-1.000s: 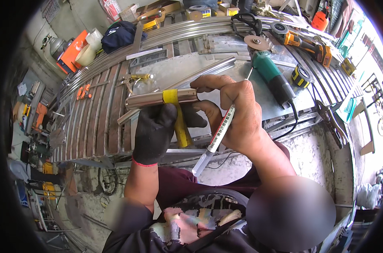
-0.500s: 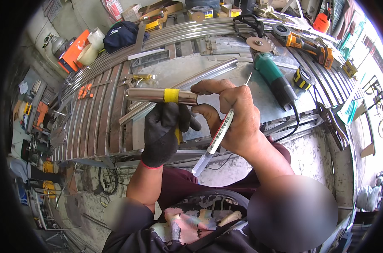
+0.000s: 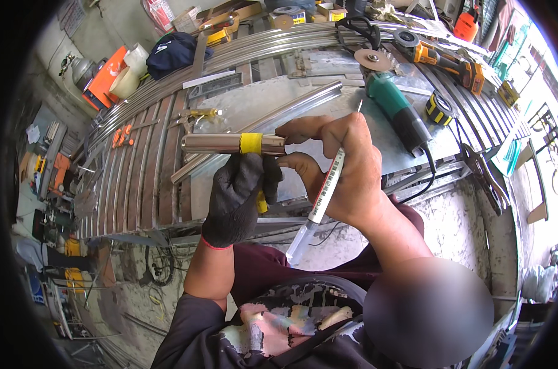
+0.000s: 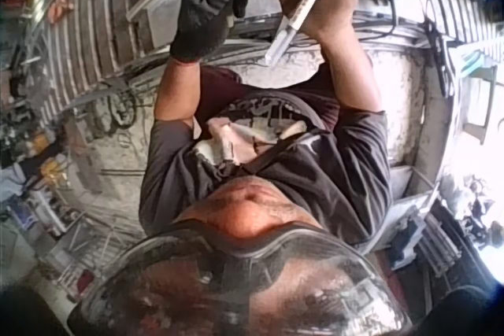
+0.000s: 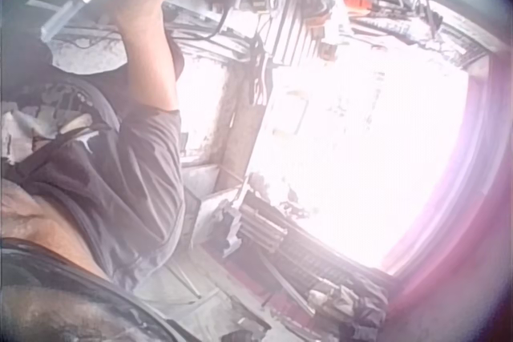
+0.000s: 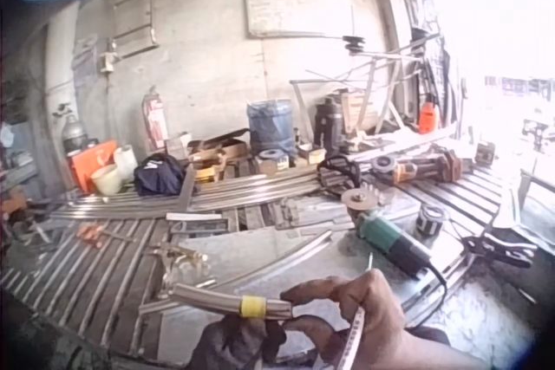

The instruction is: The recorder measures a metal tube with a tape measure, marks it with a permanent marker, and cuts it using an angle grinder.

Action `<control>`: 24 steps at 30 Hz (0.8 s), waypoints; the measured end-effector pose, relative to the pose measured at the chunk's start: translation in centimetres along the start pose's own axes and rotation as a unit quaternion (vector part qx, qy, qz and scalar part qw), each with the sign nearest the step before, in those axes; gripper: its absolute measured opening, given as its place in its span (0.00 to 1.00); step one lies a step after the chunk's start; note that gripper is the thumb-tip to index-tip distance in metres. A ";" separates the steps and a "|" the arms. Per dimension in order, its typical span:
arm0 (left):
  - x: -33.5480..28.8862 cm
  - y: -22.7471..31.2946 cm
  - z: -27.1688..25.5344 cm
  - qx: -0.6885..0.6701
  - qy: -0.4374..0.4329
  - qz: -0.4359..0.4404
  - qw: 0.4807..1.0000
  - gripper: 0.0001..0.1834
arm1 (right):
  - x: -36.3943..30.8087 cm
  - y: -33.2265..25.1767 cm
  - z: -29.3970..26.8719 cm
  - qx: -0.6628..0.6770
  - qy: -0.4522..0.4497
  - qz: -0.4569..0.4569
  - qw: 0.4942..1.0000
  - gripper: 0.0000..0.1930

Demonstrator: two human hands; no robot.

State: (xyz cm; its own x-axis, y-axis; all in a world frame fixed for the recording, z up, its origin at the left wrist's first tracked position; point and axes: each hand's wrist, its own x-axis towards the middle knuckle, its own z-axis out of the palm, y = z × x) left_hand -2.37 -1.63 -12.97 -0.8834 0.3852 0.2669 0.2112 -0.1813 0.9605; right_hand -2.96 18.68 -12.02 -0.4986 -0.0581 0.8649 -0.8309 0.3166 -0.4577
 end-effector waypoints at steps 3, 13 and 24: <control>0.6 -0.2 0.2 0.006 0.014 -0.018 1.000 0.25 | 0.3 0.2 -0.4 -0.016 -0.016 0.023 0.999 0.28; 4.5 -1.3 -1.7 0.270 0.016 0.018 0.962 0.24 | 0.0 2.3 -0.8 -0.102 -0.039 0.194 0.975 0.22; 4.0 -0.5 -3.9 0.614 0.107 -0.009 0.782 0.14 | -2.5 6.1 -3.7 -0.152 -0.065 0.237 0.957 0.22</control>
State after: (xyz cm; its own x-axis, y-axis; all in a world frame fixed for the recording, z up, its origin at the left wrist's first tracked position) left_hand -7.64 -3.53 -12.72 -0.9130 0.1936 0.3590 0.3244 0.8783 0.3513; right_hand -5.82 24.20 -16.24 -0.8444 0.0485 0.5335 -0.4036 0.5972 -0.6931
